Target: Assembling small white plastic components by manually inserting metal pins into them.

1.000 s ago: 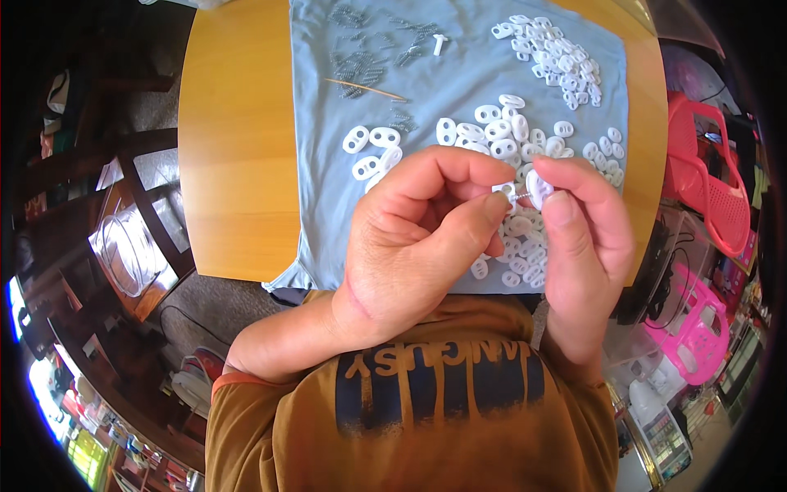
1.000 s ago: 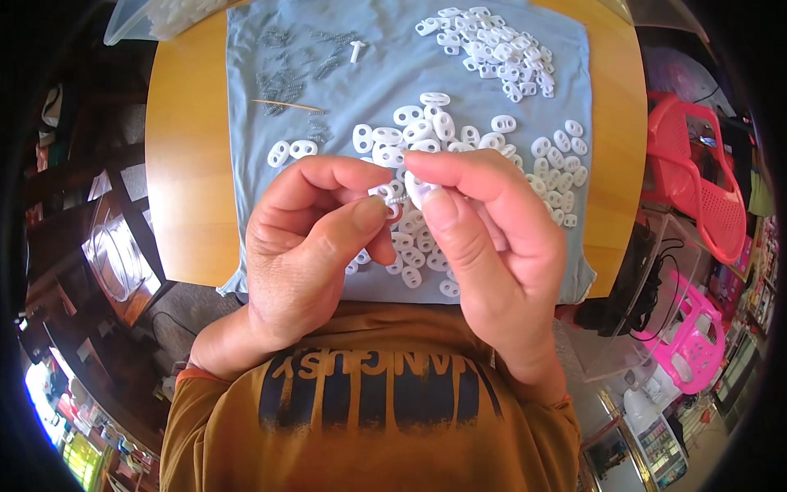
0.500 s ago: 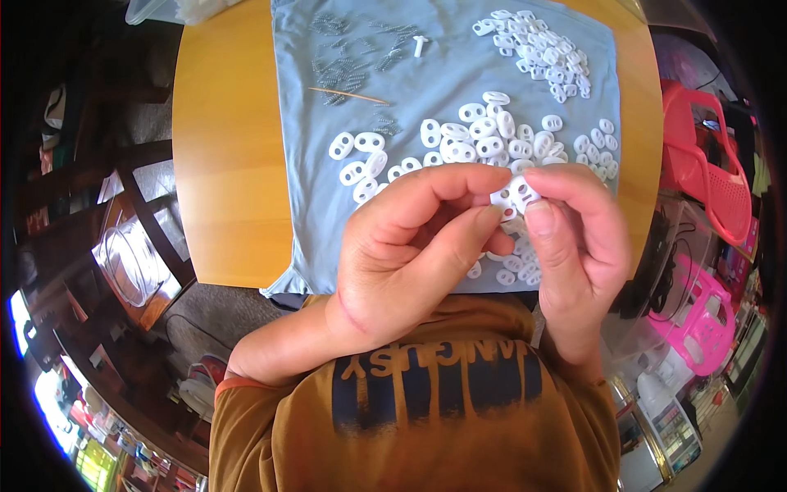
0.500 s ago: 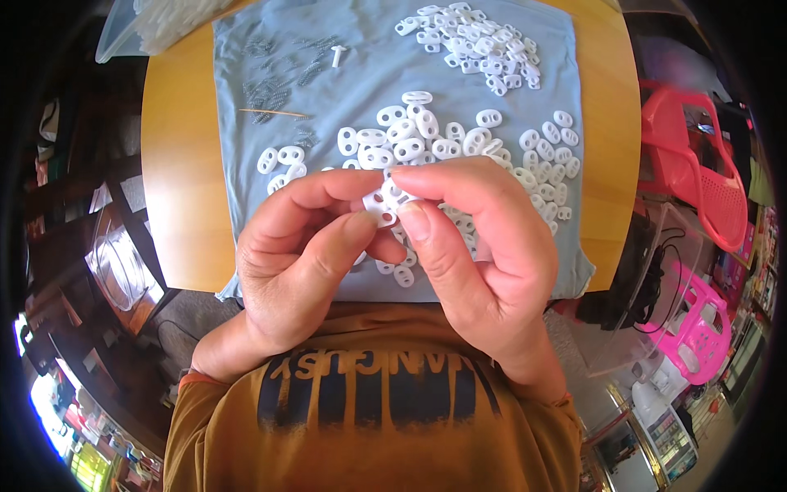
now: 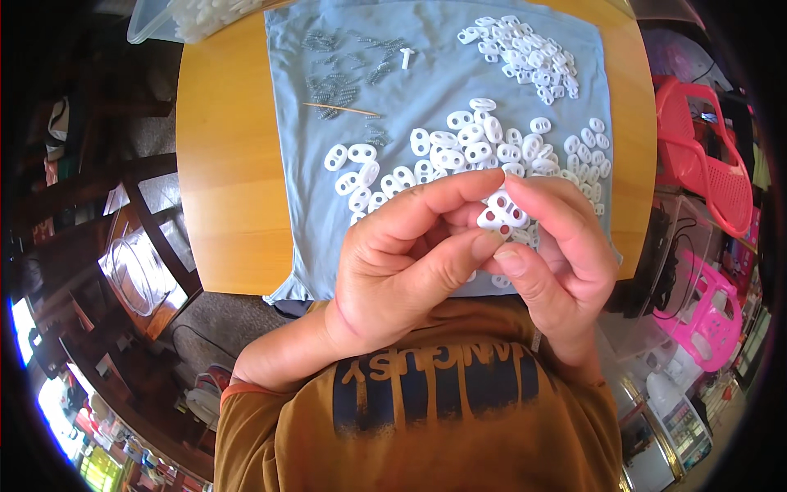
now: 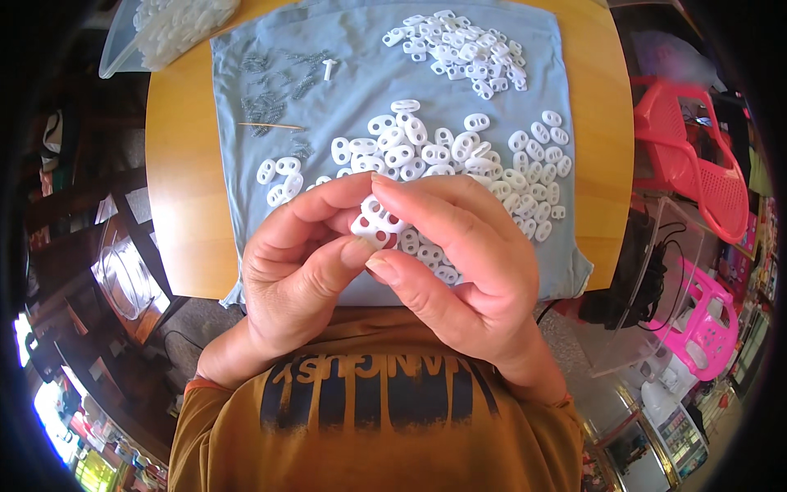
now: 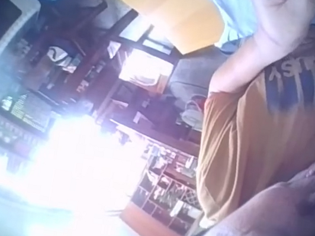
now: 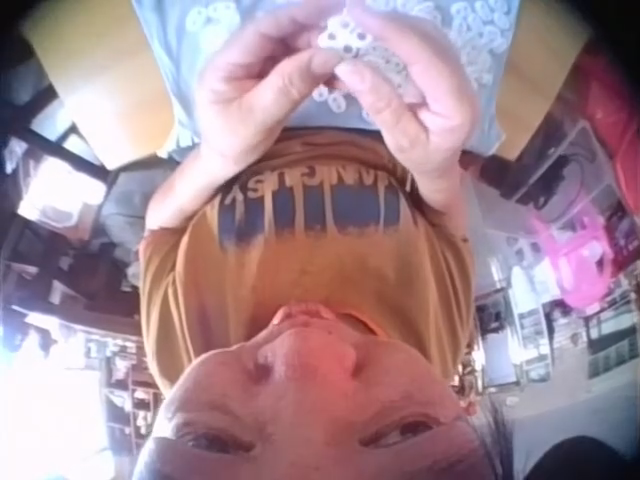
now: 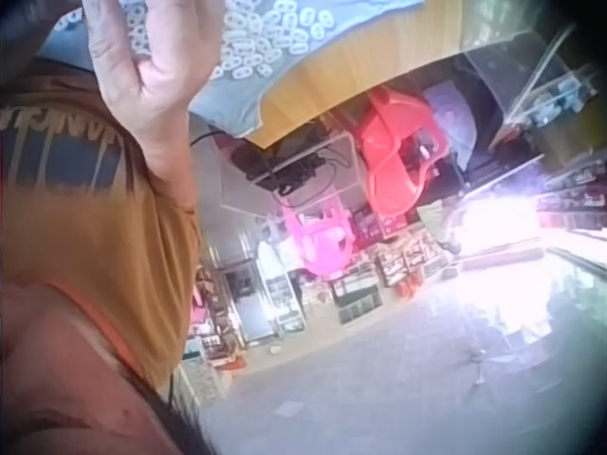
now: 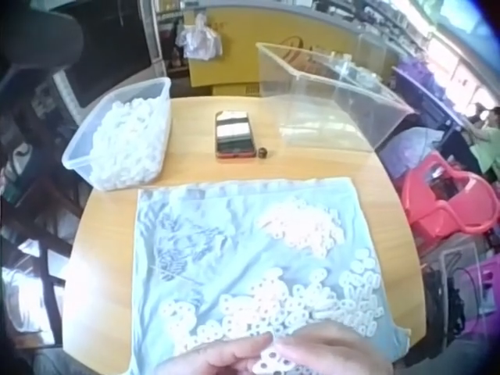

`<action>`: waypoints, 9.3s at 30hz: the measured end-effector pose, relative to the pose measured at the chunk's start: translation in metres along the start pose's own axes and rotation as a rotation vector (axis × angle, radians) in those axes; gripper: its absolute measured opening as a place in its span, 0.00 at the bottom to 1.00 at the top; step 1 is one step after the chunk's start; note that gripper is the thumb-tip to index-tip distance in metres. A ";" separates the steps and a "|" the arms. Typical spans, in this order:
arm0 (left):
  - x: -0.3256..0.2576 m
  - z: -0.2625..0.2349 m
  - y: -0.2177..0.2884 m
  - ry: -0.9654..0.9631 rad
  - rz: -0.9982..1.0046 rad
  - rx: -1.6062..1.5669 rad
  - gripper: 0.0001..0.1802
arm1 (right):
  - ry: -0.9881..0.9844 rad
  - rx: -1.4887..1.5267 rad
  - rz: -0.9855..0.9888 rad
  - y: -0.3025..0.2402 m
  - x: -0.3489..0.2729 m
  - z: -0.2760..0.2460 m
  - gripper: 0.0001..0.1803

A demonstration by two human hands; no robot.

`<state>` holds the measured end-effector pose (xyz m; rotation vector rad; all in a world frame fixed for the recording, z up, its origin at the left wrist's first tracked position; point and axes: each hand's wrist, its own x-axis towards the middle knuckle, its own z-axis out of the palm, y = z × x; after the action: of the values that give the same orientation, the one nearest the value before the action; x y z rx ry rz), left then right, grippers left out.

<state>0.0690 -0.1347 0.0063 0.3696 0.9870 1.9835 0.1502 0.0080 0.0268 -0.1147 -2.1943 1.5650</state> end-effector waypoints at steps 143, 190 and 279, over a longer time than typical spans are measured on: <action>-0.012 0.006 -0.011 0.058 0.250 0.004 0.17 | 0.145 0.068 -0.171 0.017 -0.014 0.036 0.14; 0.059 -0.020 0.018 -0.097 0.220 1.663 0.09 | -0.084 0.327 -0.209 0.012 -0.039 0.031 0.11; -0.030 -0.066 0.025 0.067 0.298 0.912 0.12 | -0.273 -0.716 -0.272 0.036 0.079 0.056 0.07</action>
<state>0.0336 -0.2000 -0.0137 0.9898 1.9455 1.6806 0.0506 -0.0036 0.0031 0.1865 -2.7485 0.6294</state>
